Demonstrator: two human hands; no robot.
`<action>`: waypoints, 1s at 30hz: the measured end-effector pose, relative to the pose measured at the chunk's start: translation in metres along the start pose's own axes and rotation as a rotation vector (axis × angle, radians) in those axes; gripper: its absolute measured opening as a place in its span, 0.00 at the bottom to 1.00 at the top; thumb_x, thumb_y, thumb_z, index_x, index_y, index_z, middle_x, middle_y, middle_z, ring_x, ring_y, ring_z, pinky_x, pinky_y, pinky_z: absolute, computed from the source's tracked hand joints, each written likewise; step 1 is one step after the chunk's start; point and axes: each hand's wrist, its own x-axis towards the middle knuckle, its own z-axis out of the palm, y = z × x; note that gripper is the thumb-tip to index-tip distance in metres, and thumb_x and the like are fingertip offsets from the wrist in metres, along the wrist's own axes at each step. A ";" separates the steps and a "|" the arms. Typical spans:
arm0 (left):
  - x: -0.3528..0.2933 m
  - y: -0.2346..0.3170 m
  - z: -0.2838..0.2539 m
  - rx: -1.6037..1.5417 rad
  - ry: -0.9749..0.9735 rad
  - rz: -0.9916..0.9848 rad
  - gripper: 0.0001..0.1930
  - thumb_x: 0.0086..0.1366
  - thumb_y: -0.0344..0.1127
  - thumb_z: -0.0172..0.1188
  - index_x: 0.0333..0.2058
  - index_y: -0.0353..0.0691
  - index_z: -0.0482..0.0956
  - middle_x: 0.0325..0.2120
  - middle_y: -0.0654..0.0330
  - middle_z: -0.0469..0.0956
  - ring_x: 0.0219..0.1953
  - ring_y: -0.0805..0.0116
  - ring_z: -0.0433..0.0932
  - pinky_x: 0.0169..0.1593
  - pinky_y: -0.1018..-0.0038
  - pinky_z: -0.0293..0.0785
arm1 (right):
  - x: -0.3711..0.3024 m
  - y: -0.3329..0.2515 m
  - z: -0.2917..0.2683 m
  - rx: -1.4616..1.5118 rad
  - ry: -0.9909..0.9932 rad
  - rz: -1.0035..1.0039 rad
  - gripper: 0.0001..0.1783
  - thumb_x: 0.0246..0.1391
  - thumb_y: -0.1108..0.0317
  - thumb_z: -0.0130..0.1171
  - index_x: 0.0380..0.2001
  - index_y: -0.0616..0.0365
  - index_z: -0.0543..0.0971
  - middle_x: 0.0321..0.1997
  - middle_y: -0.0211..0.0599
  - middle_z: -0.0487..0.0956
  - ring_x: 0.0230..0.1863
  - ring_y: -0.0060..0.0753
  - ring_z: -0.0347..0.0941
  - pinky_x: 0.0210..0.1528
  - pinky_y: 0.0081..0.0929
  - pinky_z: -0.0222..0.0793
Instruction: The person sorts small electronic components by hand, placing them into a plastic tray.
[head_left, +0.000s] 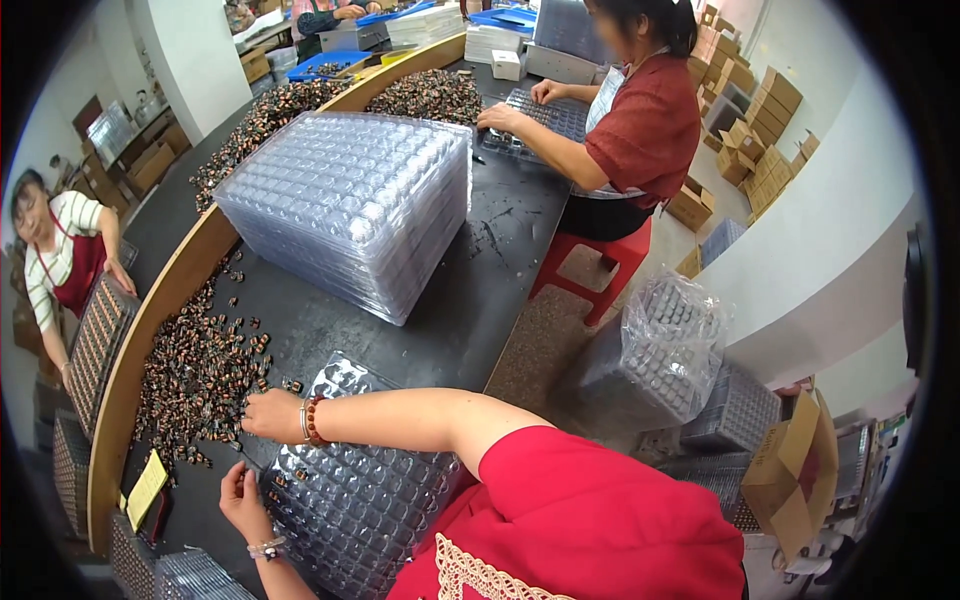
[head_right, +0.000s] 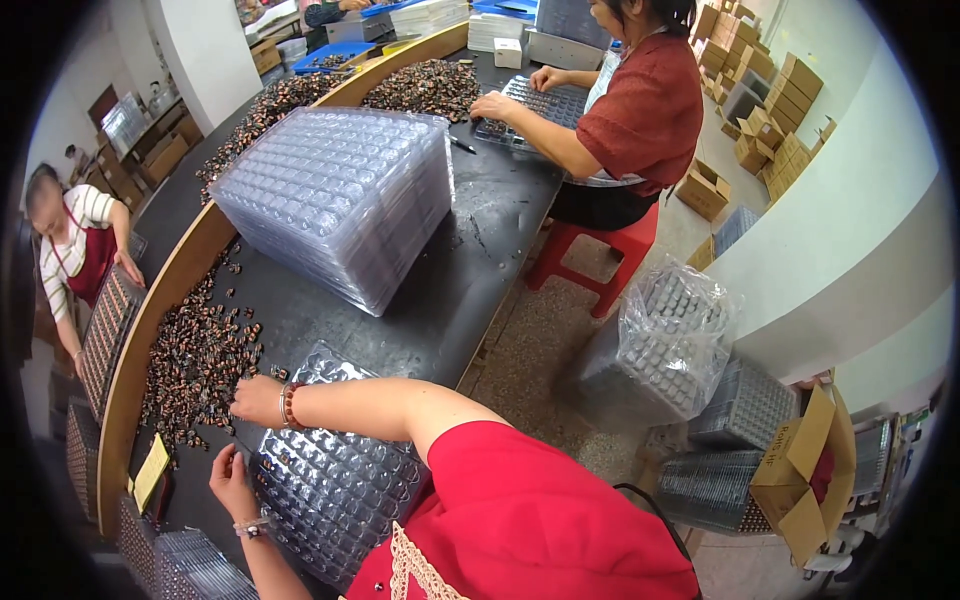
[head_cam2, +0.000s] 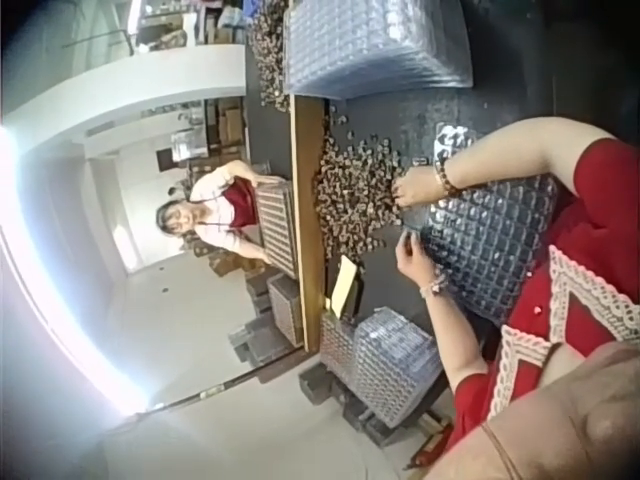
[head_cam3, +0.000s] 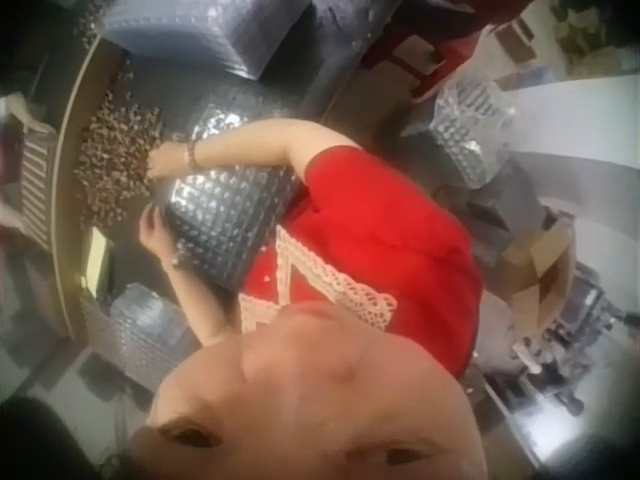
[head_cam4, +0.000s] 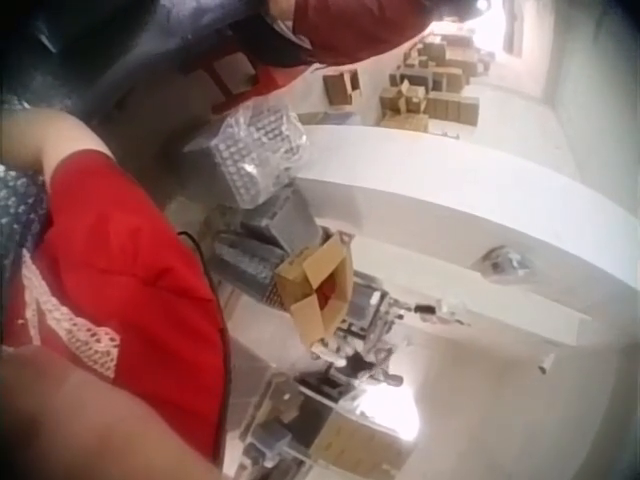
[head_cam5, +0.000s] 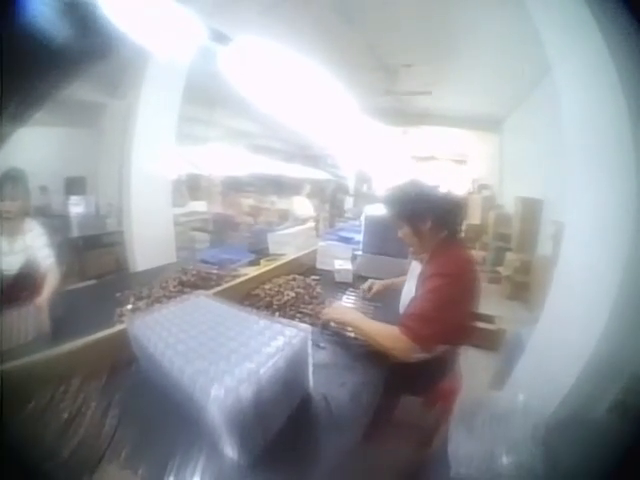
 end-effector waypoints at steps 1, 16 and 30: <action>-0.003 -0.007 -0.001 0.001 0.008 0.003 0.11 0.59 0.23 0.59 0.41 0.33 0.78 0.28 0.68 0.74 0.26 0.83 0.67 0.30 0.85 0.64 | 0.000 -0.003 -0.002 0.000 0.002 -0.009 0.05 0.45 0.68 0.56 0.28 0.54 0.77 0.33 0.37 0.76 0.39 0.37 0.74 0.36 0.33 0.72; -0.012 -0.001 0.008 0.334 0.063 0.311 0.10 0.63 0.23 0.50 0.43 0.31 0.75 0.37 0.59 0.73 0.28 0.74 0.71 0.32 0.79 0.69 | -0.068 0.026 -0.063 0.494 0.065 0.467 0.11 0.56 0.64 0.51 0.35 0.59 0.79 0.38 0.41 0.76 0.41 0.45 0.74 0.44 0.38 0.68; -0.012 -0.001 -0.003 0.294 0.218 0.192 0.10 0.63 0.26 0.55 0.43 0.33 0.75 0.34 0.64 0.74 0.34 0.76 0.72 0.38 0.81 0.69 | -0.056 0.011 -0.053 1.117 0.207 0.618 0.10 0.58 0.70 0.50 0.37 0.64 0.77 0.24 0.39 0.80 0.22 0.26 0.78 0.25 0.23 0.74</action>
